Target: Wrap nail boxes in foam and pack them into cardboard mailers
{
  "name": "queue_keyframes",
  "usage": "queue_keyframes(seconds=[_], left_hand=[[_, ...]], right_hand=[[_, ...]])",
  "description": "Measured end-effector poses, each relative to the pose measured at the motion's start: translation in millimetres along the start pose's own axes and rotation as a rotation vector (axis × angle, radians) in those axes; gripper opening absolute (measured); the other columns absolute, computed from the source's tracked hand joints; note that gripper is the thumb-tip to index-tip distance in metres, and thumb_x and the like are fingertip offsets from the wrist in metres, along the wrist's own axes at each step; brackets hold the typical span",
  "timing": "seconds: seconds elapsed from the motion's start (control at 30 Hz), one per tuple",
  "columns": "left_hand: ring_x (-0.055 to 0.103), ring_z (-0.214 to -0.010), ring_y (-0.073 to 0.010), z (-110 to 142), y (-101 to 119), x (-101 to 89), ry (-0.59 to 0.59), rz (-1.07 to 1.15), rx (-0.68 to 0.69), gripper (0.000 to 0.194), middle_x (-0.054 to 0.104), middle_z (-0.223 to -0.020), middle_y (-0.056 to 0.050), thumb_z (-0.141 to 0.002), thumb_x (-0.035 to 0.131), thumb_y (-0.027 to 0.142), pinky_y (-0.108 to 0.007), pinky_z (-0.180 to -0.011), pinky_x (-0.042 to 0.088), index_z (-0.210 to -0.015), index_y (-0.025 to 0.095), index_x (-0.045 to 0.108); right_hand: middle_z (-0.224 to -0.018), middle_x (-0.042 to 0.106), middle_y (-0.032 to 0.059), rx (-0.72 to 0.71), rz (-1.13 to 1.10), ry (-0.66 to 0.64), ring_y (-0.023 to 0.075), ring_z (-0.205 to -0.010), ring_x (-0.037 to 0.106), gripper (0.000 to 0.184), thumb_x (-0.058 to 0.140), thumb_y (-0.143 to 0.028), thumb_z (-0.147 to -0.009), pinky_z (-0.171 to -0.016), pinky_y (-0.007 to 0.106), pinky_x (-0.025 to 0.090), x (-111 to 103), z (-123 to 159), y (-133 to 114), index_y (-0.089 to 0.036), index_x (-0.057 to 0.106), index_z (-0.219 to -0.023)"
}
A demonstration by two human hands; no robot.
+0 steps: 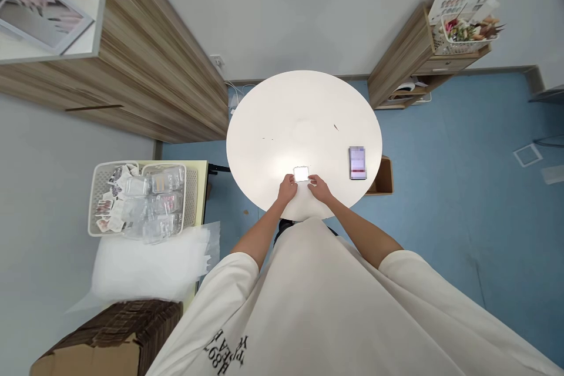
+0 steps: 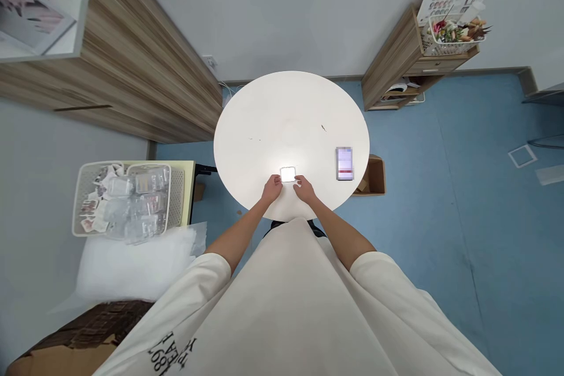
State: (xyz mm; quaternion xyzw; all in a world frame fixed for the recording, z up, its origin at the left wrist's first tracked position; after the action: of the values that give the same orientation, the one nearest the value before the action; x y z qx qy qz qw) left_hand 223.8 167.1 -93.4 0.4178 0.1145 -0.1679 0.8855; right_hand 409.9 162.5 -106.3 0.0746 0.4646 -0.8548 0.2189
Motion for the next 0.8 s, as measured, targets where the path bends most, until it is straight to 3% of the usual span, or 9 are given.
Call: queue_keyframes(seconds=[0.33,0.53,0.8], left_hand=[[0.06,-0.119,-0.0235,-2.8,6.1,1.9,0.045,0.023,0.085,0.049,0.062,-0.131,-0.011,-0.081,0.063,0.011,-0.036,-0.099,0.047,-0.128,0.021,0.053],[0.062,-0.113,-0.0217,-7.1,17.4,3.3,0.127,0.033,0.189,0.036,0.063,-0.123,-0.011,-0.088,0.063,0.019,-0.034,-0.096,0.048,-0.124,0.02,0.056],[0.064,-0.105,-0.0212,-16.1,21.3,8.9,0.175,0.047,0.158,0.024,0.065,-0.114,-0.01,-0.092,0.064,0.025,-0.035,-0.094,0.05,-0.115,0.02,0.061]], right_hand=[[-0.13,0.064,0.0089,-0.089,0.105,0.102,0.0204,-0.112,0.063,0.036,0.051,-0.023,-0.09,-0.1,0.038,0.052,-4.1,1.7,-18.4,-0.022,0.061,-0.124],[-0.122,0.064,0.0092,-0.132,0.132,0.16,0.0193,-0.104,0.064,0.03,0.051,-0.026,-0.093,-0.093,0.035,0.053,-15.7,-3.1,-39.9,-0.021,0.062,-0.121],[-0.119,0.064,0.0075,-0.096,0.179,0.159,0.0178,-0.101,0.064,0.028,0.049,-0.026,-0.095,-0.089,0.031,0.052,-19.4,-16.2,-42.3,-0.023,0.064,-0.119]])
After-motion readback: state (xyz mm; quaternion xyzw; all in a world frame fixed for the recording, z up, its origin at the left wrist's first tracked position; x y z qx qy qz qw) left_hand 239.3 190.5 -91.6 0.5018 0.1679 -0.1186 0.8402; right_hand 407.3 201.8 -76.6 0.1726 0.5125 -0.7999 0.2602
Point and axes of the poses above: each hand's wrist, its own z-axis away from the middle knuckle, its own x-axis out of the palm, y = z × x, the point moved 1 cm from there along -z, towards the middle knuckle
